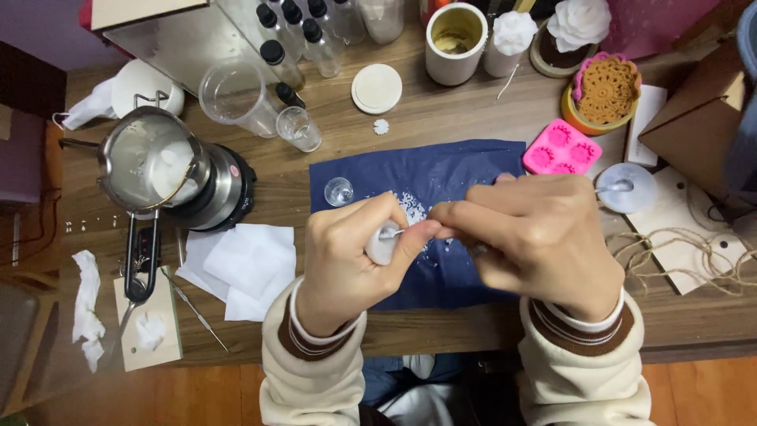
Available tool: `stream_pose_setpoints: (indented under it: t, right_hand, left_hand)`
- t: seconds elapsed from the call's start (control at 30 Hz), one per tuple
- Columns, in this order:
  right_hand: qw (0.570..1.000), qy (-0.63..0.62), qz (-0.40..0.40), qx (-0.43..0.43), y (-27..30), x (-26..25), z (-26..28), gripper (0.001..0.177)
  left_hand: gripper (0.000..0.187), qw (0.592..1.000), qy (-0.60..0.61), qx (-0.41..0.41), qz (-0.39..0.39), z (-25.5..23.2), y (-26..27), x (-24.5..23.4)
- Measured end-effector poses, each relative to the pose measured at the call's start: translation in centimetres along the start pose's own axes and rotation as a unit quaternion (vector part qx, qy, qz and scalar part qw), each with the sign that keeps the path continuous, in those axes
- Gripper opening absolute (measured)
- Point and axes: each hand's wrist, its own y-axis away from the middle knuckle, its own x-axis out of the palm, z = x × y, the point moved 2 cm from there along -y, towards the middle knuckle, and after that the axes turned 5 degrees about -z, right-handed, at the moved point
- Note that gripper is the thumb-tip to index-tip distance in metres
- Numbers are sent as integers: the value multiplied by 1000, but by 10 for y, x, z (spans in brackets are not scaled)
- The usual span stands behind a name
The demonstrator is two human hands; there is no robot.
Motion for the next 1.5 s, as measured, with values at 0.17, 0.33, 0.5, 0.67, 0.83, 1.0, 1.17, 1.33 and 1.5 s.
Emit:
stream_pose_setpoints:
  t: [0.17,0.33,0.5,0.67,0.83,1.0,1.17,1.33,1.5]
  right_hand:
    - [1000,14,22,6,1,-2,5,19]
    - [997,72,-8,31,1,3,6,15]
    - [990,120,-65,-16,0,9,8,15]
    - [990,110,-80,-29,-1,13,5,13]
    - [990,110,-80,-27,1,10,0,15]
    - [990,109,-76,-37,3,8,-3,13]
    - [984,140,-88,-62,1,11,-3,15]
    - [980,134,-113,-93,-1,10,-1,14]
    - [982,94,-148,-72,-2,-12,0,15]
  left_hand:
    - [31,998,-51,29,31,3,3,-5]
    - [28,995,-71,73,10,2,1,-2]
    - [33,998,-68,3,-12,7,3,-5]
    - [34,997,-68,-4,-21,8,2,-3]
    - [33,998,-66,1,-23,3,1,2]
    - [35,997,-24,-66,13,3,-2,4]
    - [41,988,52,-112,92,13,-4,0]
    - [43,970,143,-133,147,18,-4,-3]
    - [26,971,160,-141,109,22,-3,-13]
